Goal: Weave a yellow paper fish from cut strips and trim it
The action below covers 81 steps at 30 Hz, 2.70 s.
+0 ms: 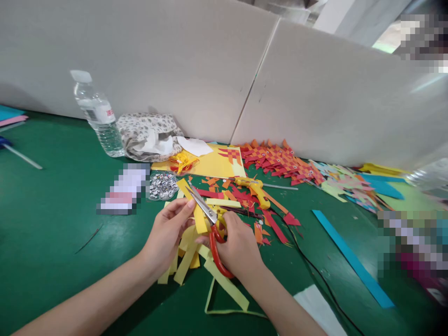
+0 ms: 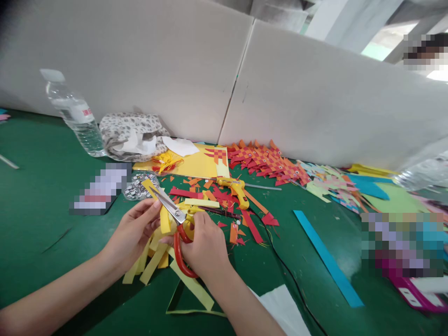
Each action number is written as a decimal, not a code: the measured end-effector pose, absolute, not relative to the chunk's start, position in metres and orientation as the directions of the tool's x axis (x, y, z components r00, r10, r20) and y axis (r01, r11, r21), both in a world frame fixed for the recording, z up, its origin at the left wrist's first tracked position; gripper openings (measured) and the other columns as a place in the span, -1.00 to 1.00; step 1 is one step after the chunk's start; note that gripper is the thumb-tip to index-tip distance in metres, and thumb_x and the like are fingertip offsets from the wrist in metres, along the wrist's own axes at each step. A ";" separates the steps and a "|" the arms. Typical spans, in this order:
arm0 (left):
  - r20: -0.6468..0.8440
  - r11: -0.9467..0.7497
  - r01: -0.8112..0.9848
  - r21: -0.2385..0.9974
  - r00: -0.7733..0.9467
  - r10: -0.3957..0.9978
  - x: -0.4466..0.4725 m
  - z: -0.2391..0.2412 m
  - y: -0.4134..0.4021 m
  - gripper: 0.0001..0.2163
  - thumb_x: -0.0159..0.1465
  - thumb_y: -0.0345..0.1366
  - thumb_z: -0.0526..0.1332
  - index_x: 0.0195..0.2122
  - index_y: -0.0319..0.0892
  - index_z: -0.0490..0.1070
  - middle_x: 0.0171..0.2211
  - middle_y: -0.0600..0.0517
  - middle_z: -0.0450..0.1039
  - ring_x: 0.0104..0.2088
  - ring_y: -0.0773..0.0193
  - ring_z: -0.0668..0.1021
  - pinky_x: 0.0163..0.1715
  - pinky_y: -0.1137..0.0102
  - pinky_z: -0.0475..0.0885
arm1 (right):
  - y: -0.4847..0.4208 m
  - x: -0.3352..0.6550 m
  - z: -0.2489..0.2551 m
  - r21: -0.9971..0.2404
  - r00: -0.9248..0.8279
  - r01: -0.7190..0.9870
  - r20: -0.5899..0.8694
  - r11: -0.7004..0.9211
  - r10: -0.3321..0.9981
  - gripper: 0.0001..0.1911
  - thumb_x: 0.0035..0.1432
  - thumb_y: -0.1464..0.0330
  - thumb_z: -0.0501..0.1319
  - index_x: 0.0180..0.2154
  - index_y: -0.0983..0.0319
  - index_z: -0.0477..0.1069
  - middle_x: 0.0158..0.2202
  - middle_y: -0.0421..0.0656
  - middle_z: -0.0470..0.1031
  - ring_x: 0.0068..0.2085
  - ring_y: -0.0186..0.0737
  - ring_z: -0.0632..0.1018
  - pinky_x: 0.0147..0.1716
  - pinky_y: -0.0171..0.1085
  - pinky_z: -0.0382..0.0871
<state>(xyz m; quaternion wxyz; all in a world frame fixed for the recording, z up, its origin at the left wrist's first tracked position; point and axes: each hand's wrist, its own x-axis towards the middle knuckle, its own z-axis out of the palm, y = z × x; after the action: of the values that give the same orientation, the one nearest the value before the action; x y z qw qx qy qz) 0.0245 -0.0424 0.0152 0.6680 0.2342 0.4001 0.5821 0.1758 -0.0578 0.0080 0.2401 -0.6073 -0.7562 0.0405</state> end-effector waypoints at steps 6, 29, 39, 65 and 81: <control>-0.279 0.223 -0.588 0.778 -0.004 0.960 0.025 0.016 -0.042 -0.83 0.00 -0.24 0.38 -0.43 -0.19 0.48 -0.48 0.12 0.47 -0.54 0.48 0.48 -0.54 0.60 0.40 | -0.055 0.176 0.012 -0.523 -0.057 0.830 0.265 0.193 0.962 -0.60 -0.08 0.05 0.20 -0.54 0.17 0.08 -0.56 -0.24 0.27 -0.53 -0.32 0.30 -0.54 -0.34 0.13; -0.316 0.351 -0.259 0.900 0.170 0.933 0.026 0.011 -0.041 -0.76 -0.11 -0.33 0.43 -0.39 -0.18 0.48 -0.45 0.09 0.51 -0.40 0.41 0.53 -0.33 0.54 0.42 | -0.043 0.183 0.008 -0.994 -0.001 0.106 -0.034 -0.033 0.999 -0.64 -0.29 0.37 0.37 -0.48 0.19 0.19 -0.49 -0.29 0.39 -0.53 -0.40 0.31 -0.47 -0.36 0.21; -0.282 0.317 -0.232 0.919 0.175 0.944 0.025 0.014 -0.040 -0.82 -0.03 -0.28 0.38 -0.41 -0.19 0.46 -0.46 0.08 0.50 -0.42 0.40 0.51 -0.33 0.51 0.41 | -0.047 0.184 0.013 -0.991 -0.011 0.130 -0.034 -0.033 0.999 -0.64 -0.29 0.37 0.37 -0.48 0.19 0.19 -0.48 -0.27 0.40 -0.55 -0.41 0.30 -0.49 -0.36 0.21; -0.228 0.130 -0.557 0.820 -0.109 0.968 0.018 0.016 -0.034 -0.81 -0.09 -0.32 0.42 -0.47 -0.18 0.44 -0.49 0.15 0.47 -0.48 0.43 0.51 -0.44 0.54 0.43 | -0.056 0.179 0.021 -0.450 -0.111 0.883 0.078 0.134 0.991 -0.63 -0.07 0.07 0.19 -0.40 0.17 0.10 -0.49 -0.22 0.33 -0.49 -0.24 0.36 -0.55 -0.34 0.12; -0.219 0.125 -0.561 0.818 -0.102 0.970 0.019 0.016 -0.035 -0.84 -0.08 -0.32 0.42 -0.49 -0.18 0.46 -0.49 0.15 0.45 -0.48 0.46 0.49 -0.39 0.55 0.44 | -0.056 0.178 0.023 -0.477 -0.097 0.867 0.117 0.142 0.988 -0.62 -0.09 0.08 0.19 -0.49 0.16 0.05 -0.54 -0.24 0.31 -0.53 -0.29 0.34 -0.56 -0.35 0.09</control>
<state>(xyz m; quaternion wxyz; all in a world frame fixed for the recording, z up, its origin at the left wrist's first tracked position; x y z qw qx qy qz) 0.0188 -0.0347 0.0164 0.6235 0.2454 0.4171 0.6140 0.1785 -0.0559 0.0231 0.2082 -0.6387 -0.7264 0.1451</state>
